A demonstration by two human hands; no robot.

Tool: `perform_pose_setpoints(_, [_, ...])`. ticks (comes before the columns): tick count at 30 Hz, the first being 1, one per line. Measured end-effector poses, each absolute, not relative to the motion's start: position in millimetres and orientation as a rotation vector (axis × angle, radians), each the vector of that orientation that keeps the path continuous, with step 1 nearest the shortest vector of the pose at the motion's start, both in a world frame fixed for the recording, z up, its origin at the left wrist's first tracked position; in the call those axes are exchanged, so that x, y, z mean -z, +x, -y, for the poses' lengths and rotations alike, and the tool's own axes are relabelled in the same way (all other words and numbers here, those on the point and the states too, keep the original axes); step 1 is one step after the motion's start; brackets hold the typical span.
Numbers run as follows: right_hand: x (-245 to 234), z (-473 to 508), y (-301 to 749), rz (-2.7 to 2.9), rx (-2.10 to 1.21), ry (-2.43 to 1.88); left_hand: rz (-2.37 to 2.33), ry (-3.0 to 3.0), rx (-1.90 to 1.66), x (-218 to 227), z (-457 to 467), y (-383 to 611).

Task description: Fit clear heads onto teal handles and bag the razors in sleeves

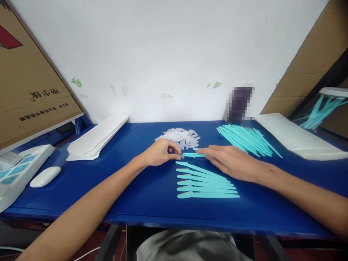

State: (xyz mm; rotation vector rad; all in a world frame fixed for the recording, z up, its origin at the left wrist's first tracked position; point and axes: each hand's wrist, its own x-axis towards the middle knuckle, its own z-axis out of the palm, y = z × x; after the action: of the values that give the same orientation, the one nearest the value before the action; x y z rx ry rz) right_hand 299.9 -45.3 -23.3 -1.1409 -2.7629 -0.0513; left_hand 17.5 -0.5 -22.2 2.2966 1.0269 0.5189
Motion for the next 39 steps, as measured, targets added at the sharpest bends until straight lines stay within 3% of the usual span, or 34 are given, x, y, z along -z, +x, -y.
perform_pose_setpoints(26, [18, 50, 294, 2.804, 0.291, -1.136, -1.055, 2.286, -0.509, 23, 0, 18])
perform_pose_setpoints(39, [22, 50, 279, 2.750, 0.162, -1.172, -0.998, 2.342, -0.631, 28, 0, 20])
